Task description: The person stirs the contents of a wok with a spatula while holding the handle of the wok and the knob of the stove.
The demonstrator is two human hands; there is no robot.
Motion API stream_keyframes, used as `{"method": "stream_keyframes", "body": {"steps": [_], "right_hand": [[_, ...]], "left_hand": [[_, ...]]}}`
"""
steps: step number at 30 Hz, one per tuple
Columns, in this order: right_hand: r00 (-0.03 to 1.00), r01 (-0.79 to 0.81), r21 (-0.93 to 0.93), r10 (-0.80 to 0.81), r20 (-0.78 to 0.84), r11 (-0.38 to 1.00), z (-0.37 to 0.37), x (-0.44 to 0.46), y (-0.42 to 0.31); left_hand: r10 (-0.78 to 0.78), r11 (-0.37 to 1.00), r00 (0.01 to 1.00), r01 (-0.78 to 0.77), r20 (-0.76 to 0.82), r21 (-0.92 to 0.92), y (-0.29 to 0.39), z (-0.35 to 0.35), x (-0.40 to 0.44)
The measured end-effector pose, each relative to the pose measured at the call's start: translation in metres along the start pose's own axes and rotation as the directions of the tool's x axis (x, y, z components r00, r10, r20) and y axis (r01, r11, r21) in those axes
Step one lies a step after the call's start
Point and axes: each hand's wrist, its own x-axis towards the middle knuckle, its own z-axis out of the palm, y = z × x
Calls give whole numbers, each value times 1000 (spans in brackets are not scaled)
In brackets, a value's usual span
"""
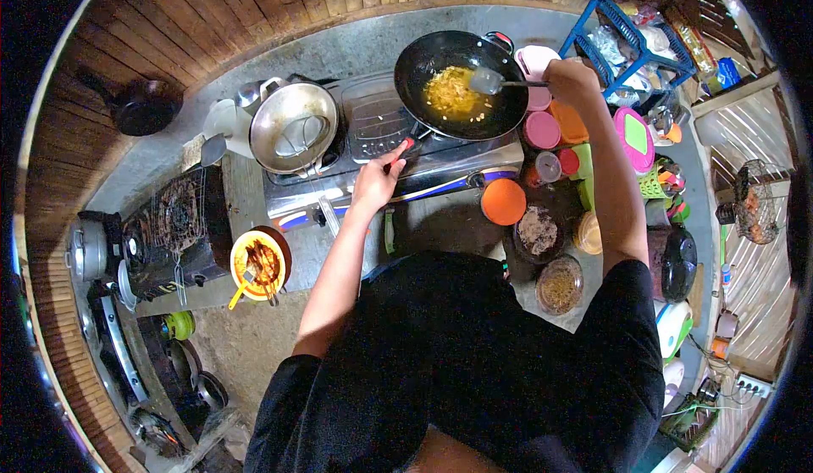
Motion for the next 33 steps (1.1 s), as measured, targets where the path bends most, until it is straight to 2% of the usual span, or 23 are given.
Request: {"method": "stream_keyframes", "body": {"steps": [3, 5, 9, 11, 12, 14, 15, 16, 18, 21, 22, 24, 25, 26, 28, 29, 30, 32, 33], "right_hand": [[997, -24, 42, 21, 70, 999, -2, -3, 10], [989, 103, -70, -95, 111, 992, 14, 4, 16], [986, 151, -154, -137, 95, 977, 62, 24, 12], [984, 170, -44, -172, -43, 985, 67, 22, -4], [984, 170, -44, -172, -45, 985, 71, 24, -10], [964, 256, 41, -252, -81, 966, 78, 26, -22], [930, 355, 2, -353, -100, 935, 75, 27, -25], [930, 356, 1, -354, -102, 935, 72, 27, -28], [963, 266, 245, -245, -113, 932, 62, 25, -35], [963, 262, 275, -232, -139, 925, 44, 25, -27], [963, 261, 274, -231, -135, 926, 30, 21, -21], [936, 351, 429, -330, -126, 832, 5, 14, -7], [947, 306, 393, -321, -29, 867, -1, 18, 1], [946, 306, 393, -322, -27, 867, -3, 16, 9], [954, 223, 378, -280, 103, 899, -27, 3, 16], [937, 296, 340, -341, 80, 893, -24, 2, 26], [936, 296, 340, -342, 82, 893, -29, 1, 25], [913, 147, 237, -224, 340, 960, -47, -7, 21], [913, 146, 236, -223, 342, 961, -49, -11, 17]], "left_hand": [[16, 1000, 1000, -16, -2, -17, -3, 2, 1], [38, 999, 999, -38, -7, -28, -3, 2, 1], [6, 1000, 1000, -6, 1, -15, 0, 0, 0], [-13, 1000, 1000, 13, 5, -1, 2, -1, 0], [-12, 1000, 1000, 12, 7, 1, 2, -2, -1], [-10, 1000, 1000, 10, 7, 3, 4, -2, -1], [-6, 1000, 1000, 6, 9, -3, 6, -3, -3], [-2, 1000, 1000, 2, 10, -9, 8, -4, -3], [-15, 1000, 1000, 15, 14, 5, 8, -5, -3], [-9, 1000, 1000, 9, 14, -5, 2, -2, -1], [13, 1000, 1000, -12, 6, -27, 1, -1, -1], [11, 999, 1000, -10, 9, -30, 1, -1, -1], [8, 999, 1000, -8, 8, -32, 1, -1, -2], [7, 999, 1000, -7, 9, -33, 2, -2, -2], [-24, 1000, 999, 25, 27, -13, 3, -2, -1], [-25, 1000, 999, 26, 27, -15, 3, -2, -1], [-11, 1000, 1000, 11, 18, -13, 2, -2, -1], [3, 1000, 1000, -3, 10, -12, 1, -1, -2], [-5, 1000, 1000, 5, 8, -15, 2, -1, -2]]}}
